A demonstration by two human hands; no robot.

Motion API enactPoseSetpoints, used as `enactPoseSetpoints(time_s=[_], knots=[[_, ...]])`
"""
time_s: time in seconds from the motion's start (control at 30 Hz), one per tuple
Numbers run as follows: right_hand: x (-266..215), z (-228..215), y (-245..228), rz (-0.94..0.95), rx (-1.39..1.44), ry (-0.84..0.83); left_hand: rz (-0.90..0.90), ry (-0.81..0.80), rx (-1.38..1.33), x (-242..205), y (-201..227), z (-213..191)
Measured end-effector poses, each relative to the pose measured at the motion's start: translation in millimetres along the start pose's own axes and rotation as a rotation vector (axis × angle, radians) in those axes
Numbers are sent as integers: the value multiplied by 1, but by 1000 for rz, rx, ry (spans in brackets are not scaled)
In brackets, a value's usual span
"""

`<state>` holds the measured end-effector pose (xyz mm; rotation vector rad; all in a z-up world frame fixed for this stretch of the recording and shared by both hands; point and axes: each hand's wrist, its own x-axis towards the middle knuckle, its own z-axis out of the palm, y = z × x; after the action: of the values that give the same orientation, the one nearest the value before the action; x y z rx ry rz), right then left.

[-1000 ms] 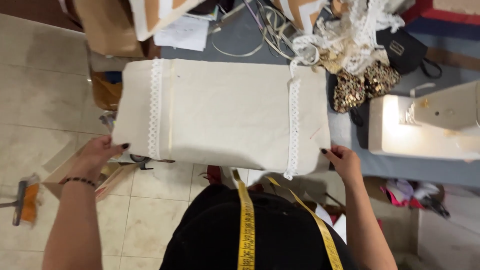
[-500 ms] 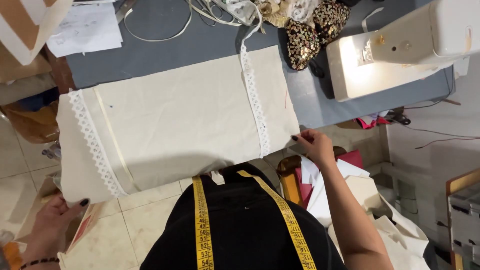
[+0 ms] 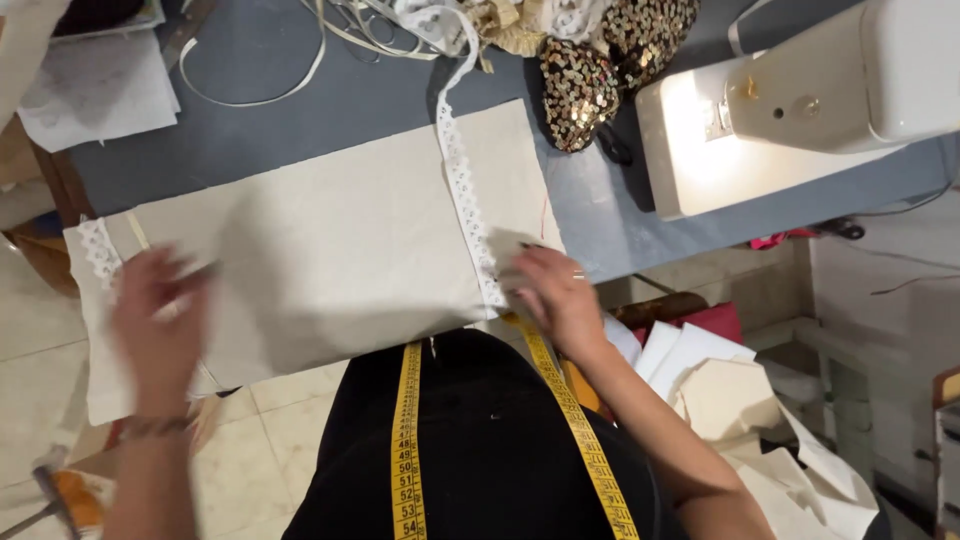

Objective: Measuring and pinning lace trim onto a piece of fabric on a workbench in preparation for sewing.

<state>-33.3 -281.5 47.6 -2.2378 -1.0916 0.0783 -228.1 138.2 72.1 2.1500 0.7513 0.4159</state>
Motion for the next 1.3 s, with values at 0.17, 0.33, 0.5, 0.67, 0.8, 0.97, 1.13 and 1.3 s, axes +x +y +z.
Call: enactPoseSetpoints(time_s=[0.17,0.33,0.5,0.67,0.8,0.97,1.13,1.3], knots=[[14,45,-2,-158,-23,-40,226,-160,-188,92,64,169],[18,52,5,-108,-128,-61,254,-262,47,158,87,254],[20,52,13,-182,-437,-261,200,-382,193,185,108,269],[21,54,15,-164,-477,-297,206,-430,82,203,96,273],[23,56,16,-171,-505,-311,-90,-605,-461,208,105,238],[27,54,16,-166,-472,-275,71,-574,-363,226,86,230],[30,53,15,-157,-446,-258,344,-557,-198,238,68,250],[29,54,18,-155,-419,-258,645,-319,99,235,60,267]])
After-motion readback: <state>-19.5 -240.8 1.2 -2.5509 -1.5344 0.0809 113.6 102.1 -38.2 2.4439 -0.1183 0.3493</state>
